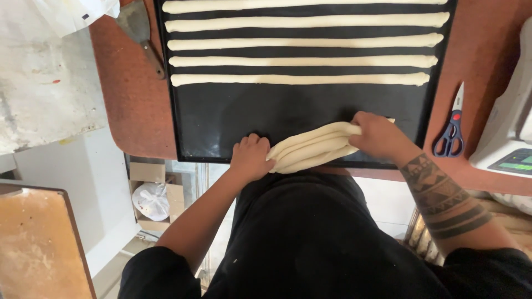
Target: The person places long strips of dough onto a black baking tray, arranging them in parallel rows and pressing the ends.
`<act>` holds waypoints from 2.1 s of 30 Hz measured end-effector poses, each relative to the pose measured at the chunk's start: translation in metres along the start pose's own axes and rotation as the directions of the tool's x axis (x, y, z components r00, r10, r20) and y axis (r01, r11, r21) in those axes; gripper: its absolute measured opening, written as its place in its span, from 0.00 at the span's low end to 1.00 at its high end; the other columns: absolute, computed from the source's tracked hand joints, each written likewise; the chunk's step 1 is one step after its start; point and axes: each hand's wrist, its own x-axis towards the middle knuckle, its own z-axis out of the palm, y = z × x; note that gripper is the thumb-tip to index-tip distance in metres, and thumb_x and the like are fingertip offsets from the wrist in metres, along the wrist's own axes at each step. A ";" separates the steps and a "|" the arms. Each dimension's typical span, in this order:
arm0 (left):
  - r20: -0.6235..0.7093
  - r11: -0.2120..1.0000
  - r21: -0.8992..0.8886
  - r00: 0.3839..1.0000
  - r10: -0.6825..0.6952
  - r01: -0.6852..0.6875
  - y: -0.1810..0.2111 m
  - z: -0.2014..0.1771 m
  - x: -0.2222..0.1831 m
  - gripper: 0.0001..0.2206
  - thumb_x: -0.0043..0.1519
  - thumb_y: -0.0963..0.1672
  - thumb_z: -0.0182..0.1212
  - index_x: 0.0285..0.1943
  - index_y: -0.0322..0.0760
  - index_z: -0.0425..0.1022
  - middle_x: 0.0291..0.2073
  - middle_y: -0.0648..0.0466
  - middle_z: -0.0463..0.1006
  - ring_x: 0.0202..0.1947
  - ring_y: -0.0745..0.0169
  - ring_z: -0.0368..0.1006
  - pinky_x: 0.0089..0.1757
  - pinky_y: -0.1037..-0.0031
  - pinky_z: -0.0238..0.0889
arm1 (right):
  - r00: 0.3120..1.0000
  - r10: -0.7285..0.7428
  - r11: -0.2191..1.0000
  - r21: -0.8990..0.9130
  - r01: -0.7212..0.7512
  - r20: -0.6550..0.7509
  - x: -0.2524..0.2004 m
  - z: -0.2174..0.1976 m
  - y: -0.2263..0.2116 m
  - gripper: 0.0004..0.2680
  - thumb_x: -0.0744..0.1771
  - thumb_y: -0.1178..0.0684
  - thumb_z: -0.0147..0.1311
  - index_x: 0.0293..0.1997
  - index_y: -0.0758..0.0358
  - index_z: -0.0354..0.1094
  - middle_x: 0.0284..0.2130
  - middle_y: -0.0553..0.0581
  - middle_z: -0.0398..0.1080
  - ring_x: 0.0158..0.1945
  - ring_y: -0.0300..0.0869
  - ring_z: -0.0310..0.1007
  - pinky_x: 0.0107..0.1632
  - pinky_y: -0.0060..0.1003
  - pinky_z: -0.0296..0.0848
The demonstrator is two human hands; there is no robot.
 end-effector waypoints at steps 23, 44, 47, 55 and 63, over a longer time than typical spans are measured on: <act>-0.095 0.071 -0.993 0.995 0.023 -0.096 -0.068 0.057 -0.011 0.14 0.60 0.44 0.64 0.53 0.34 0.74 0.39 0.49 0.79 0.37 0.60 0.75 0.35 0.74 0.67 | 0.702 -0.696 0.012 0.975 0.223 -0.152 -0.051 -0.078 -0.205 0.14 0.59 0.58 0.69 0.45 0.67 0.72 0.33 0.61 0.76 0.38 0.44 0.81 0.42 0.43 0.84; -0.296 -0.465 -0.807 0.931 -0.213 -0.363 -0.097 0.023 -0.004 0.02 0.71 0.41 0.54 0.46 0.38 0.67 0.28 0.51 0.72 0.30 0.55 0.77 0.47 0.60 0.76 | 0.821 -0.445 -0.454 0.880 0.137 -0.357 -0.011 -0.044 -0.130 0.17 0.64 0.47 0.61 0.46 0.68 0.58 0.53 0.91 0.65 0.51 0.77 0.75 0.47 0.71 0.79; -0.315 -0.291 -0.898 0.944 -0.096 -0.329 -0.092 -0.045 -0.043 0.09 0.70 0.46 0.54 0.40 0.40 0.63 0.25 0.58 0.61 0.24 0.68 0.59 0.41 0.66 0.71 | 0.886 -0.362 -0.285 0.939 0.191 -0.290 -0.034 -0.067 -0.117 0.09 0.70 0.48 0.56 0.43 0.62 0.65 0.54 0.77 0.72 0.58 0.64 0.76 0.52 0.46 0.83; -0.253 0.892 -0.426 0.967 0.043 -0.151 -0.098 -0.154 -0.066 0.09 0.60 0.44 0.67 0.48 0.46 0.76 0.35 0.60 0.77 0.33 0.64 0.70 0.35 0.69 0.59 | 0.986 -0.060 0.359 0.918 0.165 -0.154 -0.042 -0.083 -0.082 0.06 0.71 0.55 0.47 0.35 0.58 0.57 0.53 0.67 0.75 0.55 0.57 0.80 0.60 0.48 0.80; -0.260 0.922 0.387 0.962 0.082 0.026 -0.157 -0.116 0.005 0.10 0.63 0.42 0.59 0.52 0.43 0.68 0.36 0.50 0.74 0.30 0.47 0.74 0.26 0.58 0.67 | 0.967 0.253 0.957 0.138 -0.256 0.038 -0.029 -0.083 -0.066 0.12 0.70 0.45 0.56 0.49 0.62 0.61 0.36 0.65 0.71 0.35 0.53 0.68 0.36 0.46 0.64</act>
